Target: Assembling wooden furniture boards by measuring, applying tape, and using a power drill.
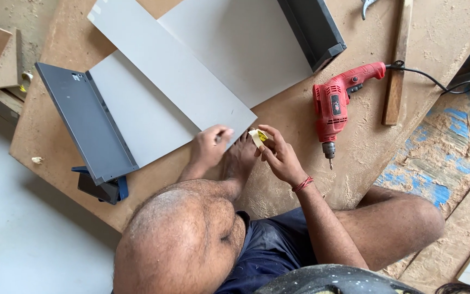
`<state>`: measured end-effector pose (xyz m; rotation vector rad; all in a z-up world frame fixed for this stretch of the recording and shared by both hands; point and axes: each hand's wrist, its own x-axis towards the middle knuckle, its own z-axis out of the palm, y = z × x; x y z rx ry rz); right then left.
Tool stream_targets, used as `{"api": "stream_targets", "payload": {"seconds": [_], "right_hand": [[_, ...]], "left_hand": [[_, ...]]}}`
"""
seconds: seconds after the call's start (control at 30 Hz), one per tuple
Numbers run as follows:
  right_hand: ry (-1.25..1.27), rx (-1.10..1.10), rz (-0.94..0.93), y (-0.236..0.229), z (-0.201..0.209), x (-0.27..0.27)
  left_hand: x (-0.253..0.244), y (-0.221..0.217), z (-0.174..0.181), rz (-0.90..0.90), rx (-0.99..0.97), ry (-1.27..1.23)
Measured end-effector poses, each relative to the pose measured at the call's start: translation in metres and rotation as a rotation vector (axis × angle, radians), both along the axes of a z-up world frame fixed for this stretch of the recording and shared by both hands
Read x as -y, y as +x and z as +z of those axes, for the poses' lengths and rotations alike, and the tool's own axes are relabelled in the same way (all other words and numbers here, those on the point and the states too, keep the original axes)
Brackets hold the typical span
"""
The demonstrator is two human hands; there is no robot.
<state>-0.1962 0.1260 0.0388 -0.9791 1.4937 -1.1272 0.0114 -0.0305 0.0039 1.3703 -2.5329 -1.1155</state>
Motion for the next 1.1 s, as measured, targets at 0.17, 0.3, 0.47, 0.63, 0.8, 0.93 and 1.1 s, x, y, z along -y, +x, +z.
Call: {"api": "stream_targets", "payload": {"seconds": [0.17, 0.3, 0.47, 0.63, 0.8, 0.93, 1.1], "right_hand": [[-0.011, -0.051, 0.068, 0.001, 0.008, 0.009], [0.363, -0.331, 0.162, -0.006, -0.010, 0.015], [0.154, -0.145, 0.047, -0.018, 0.009, 0.013], [0.033, 0.034, -0.024, -0.008, 0.014, 0.017], [-0.057, -0.003, 0.004, -0.007, 0.014, 0.009], [-0.088, -0.049, 0.029, -0.008, 0.005, 0.005], [-0.190, 0.296, -0.194, -0.008, -0.037, -0.005]], "left_hand": [[-0.016, -0.029, -0.010, -0.044, -0.350, 0.142], [-0.001, -0.027, -0.049, 0.059, -0.408, 0.065], [0.027, -0.034, -0.009, 0.048, -0.262, -0.002], [0.006, -0.041, 0.006, -0.053, -0.305, 0.206], [-0.016, -0.041, -0.004, 0.020, -0.350, 0.222], [-0.016, -0.037, -0.015, 0.045, -0.372, 0.178], [-0.011, -0.034, -0.018, 0.105, -0.549, 0.470]]}}
